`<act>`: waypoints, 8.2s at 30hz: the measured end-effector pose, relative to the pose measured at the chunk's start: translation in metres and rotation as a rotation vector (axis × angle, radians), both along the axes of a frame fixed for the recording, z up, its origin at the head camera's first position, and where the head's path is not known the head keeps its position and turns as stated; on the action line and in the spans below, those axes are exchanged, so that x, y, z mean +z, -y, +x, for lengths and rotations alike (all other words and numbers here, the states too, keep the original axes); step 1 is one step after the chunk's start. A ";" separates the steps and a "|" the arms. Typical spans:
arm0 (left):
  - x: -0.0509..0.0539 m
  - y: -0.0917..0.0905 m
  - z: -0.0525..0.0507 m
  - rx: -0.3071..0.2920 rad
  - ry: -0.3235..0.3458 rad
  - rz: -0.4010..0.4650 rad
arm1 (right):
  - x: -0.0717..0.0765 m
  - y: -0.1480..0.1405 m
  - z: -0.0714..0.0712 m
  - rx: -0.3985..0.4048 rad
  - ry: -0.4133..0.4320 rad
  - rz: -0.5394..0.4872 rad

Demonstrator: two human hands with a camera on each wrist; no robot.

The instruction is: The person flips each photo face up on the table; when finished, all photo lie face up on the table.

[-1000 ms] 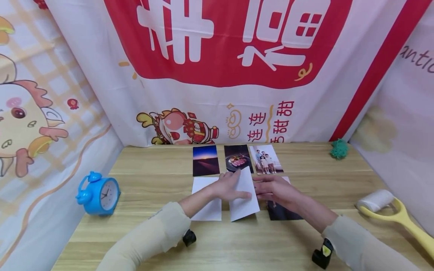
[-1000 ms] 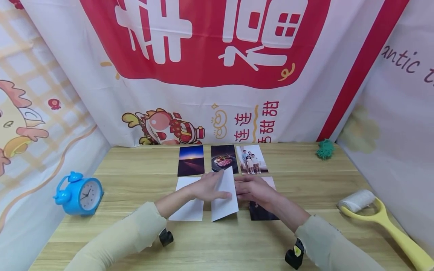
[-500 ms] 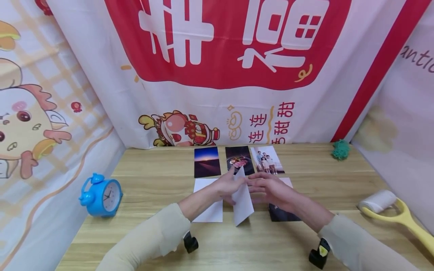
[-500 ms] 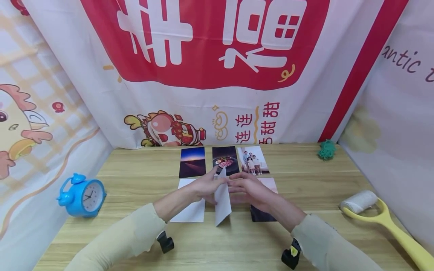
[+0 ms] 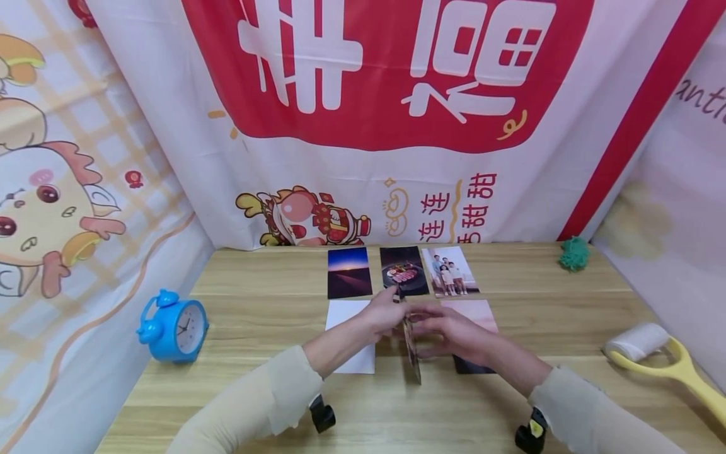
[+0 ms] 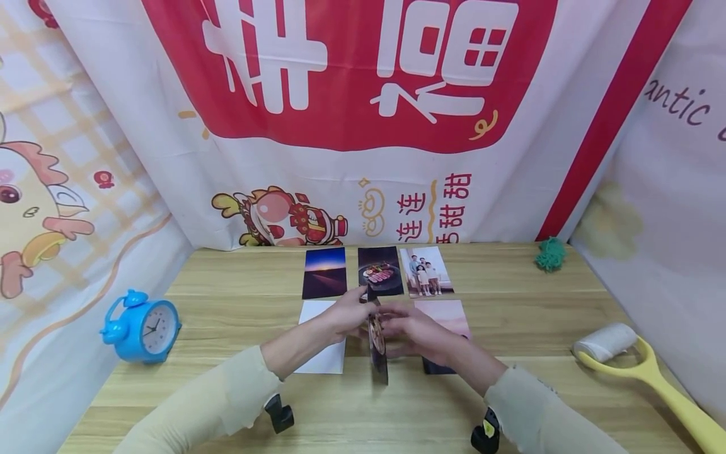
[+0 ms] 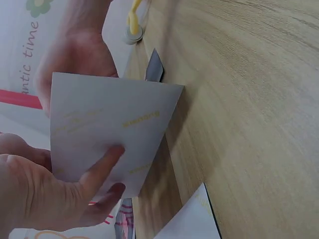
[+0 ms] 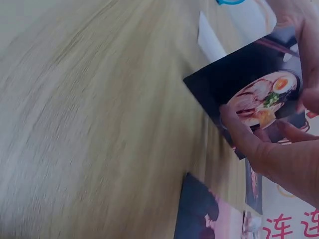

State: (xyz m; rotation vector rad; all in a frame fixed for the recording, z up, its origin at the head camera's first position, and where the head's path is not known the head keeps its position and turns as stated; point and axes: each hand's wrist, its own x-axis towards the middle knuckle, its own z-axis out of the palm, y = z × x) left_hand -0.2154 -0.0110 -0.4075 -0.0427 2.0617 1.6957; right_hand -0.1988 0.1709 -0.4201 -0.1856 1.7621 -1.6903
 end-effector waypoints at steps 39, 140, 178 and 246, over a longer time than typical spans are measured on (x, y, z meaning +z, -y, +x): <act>-0.033 0.015 0.005 -0.474 -0.569 -0.896 | -0.028 -0.015 -0.001 0.442 -0.856 0.894; -0.030 0.142 0.021 -0.558 -0.494 -0.936 | -0.012 0.089 -0.020 -0.176 0.218 -0.130; -0.012 0.147 -0.001 0.060 0.035 0.047 | -0.002 0.111 -0.014 0.156 -0.015 -0.181; -0.028 0.146 0.030 -0.415 -0.394 -1.016 | -0.034 0.098 -0.005 0.636 -1.020 0.842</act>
